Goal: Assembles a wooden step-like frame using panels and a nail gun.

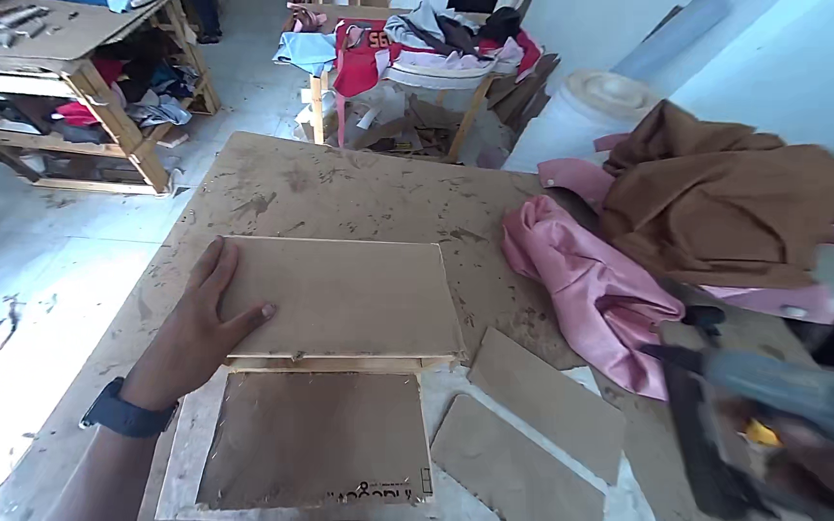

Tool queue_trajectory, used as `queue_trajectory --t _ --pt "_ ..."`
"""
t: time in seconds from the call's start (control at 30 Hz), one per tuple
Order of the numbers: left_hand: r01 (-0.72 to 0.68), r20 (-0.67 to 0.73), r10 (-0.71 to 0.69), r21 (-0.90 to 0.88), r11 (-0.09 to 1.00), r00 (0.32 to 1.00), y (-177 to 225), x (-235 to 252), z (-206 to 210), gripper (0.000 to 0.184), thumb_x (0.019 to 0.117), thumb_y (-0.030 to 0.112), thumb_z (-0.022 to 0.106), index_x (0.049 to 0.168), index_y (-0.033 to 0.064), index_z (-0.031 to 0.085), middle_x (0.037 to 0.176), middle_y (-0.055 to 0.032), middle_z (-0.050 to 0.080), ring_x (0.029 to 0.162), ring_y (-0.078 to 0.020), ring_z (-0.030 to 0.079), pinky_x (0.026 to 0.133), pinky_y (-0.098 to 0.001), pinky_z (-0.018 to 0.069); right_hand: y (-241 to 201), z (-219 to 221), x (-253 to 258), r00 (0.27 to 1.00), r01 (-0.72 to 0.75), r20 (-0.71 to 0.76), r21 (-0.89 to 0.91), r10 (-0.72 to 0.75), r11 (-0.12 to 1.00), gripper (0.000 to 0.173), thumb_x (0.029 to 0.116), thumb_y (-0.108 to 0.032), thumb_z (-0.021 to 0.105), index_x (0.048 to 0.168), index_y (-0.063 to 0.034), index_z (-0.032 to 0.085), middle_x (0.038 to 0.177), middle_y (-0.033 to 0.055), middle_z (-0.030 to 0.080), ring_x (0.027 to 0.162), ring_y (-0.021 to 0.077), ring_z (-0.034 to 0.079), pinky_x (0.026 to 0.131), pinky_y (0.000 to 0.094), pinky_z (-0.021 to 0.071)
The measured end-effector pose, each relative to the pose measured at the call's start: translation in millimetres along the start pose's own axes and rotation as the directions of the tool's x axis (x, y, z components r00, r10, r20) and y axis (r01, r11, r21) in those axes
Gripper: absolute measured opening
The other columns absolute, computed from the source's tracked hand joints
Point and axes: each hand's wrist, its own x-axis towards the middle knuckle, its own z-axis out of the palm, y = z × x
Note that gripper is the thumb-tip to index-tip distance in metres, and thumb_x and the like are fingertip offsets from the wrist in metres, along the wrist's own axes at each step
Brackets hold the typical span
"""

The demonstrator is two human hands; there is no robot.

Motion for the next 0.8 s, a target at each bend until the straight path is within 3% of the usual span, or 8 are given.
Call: queue_trajectory --t 0.03,0.13,0.23,0.4,0.53,0.63,0.73,0.8 --pt "0.003 -0.004 -0.003 -0.01 1.0 1.0 -1 0 1 0.101 0.0811 0.078 0.065 0.164 0.0375 0.025 0.174 0.0097 0.007 0.155 -0.0175 0.028 0.114 -0.0597 0.0437 -50 8 25 0.997 0.052 0.052 -0.04 -0.05 0.998 0.04 0.1075 -0.03 0.053 0.132 0.0024 0.055 0.102 0.0171 0.071 0.07 0.0248 0.069 0.063 0.047 0.0612" --pt "0.03 -0.015 -0.031 -0.03 0.999 0.999 -1 -2 2 0.103 0.0791 0.079 0.066 0.164 0.0367 0.027 0.174 0.0095 0.006 0.153 -0.019 0.031 0.11 -0.0606 0.0465 -152 57 96 0.992 0.098 0.097 -0.239 -0.077 0.966 0.036 0.0979 -0.057 0.057 0.108 -0.0246 0.069 0.07 0.0012 0.069 0.051 0.0183 0.064 0.045 0.0404 0.0571" --pt "0.03 -0.021 -0.03 -0.03 0.999 0.999 -4 -2 2 0.104 0.0781 0.082 0.064 0.164 0.0367 0.026 0.173 0.0091 0.007 0.152 -0.0187 0.034 0.108 -0.0589 0.0494 -202 101 149 0.979 0.121 0.2 -0.407 -0.041 0.906 0.029 0.1005 -0.052 0.058 0.105 -0.0243 0.065 0.065 -0.0013 0.067 0.048 0.0159 0.064 0.044 0.0396 0.0581" --pt "0.026 -0.015 -0.026 -0.006 1.0 1.0 -6 -3 2 0.103 0.0807 0.083 0.059 0.165 0.0329 0.025 0.174 0.0084 0.004 0.144 -0.0201 0.046 0.099 -0.055 0.056 -207 134 182 0.97 0.063 0.236 -0.474 0.058 0.878 0.033 0.1014 -0.051 0.057 0.096 -0.0196 0.064 0.059 0.0006 0.064 0.045 0.0162 0.061 0.042 0.037 0.0555" --pt "-0.001 -0.011 0.001 0.004 1.0 1.0 -9 -3 3 0.097 0.0857 0.078 0.057 0.165 0.0322 0.025 0.174 0.0085 0.002 0.151 -0.0159 0.035 0.106 -0.0493 0.0526 -213 142 189 0.963 0.06 0.258 -0.471 0.073 0.88 0.028 0.1003 -0.052 0.057 0.103 -0.0246 0.065 0.064 -0.0012 0.067 0.047 0.0151 0.063 0.043 0.0357 0.0571" --pt "-0.035 0.006 0.035 -0.037 0.999 0.999 -14 -3 0 0.089 0.0918 0.071 0.053 0.165 0.0314 0.024 0.174 0.0086 0.002 0.154 -0.0136 0.029 0.11 -0.0466 0.0508 -227 143 189 0.958 0.042 0.263 -0.517 0.112 0.855 0.029 0.0999 -0.053 0.057 0.098 -0.0264 0.066 0.063 -0.0016 0.066 0.047 0.0152 0.062 0.043 0.0363 0.0564" --pt "-0.074 0.054 0.086 -0.199 0.977 0.995 -32 -1 -7 0.073 0.1003 0.058 0.047 0.165 0.0347 0.024 0.173 0.0115 0.005 0.155 -0.011 0.026 0.115 -0.0444 0.0481 -245 156 187 0.956 0.048 0.271 -0.515 0.109 0.856 0.031 0.0987 -0.058 0.055 0.099 -0.0286 0.067 0.062 -0.0022 0.065 0.046 0.0155 0.06 0.041 0.0358 0.054" --pt "-0.041 0.076 0.081 -0.422 0.906 0.994 -47 -1 -10 0.067 0.1029 0.049 0.05 0.164 0.0364 0.026 0.171 0.011 0.018 0.151 -0.0133 0.036 0.11 -0.0427 0.0539 -253 169 186 0.944 0.048 0.304 -0.511 0.128 0.858 0.03 0.099 -0.056 0.055 0.098 -0.0289 0.067 0.065 -0.0031 0.067 0.047 0.0147 0.062 0.042 0.0348 0.055"
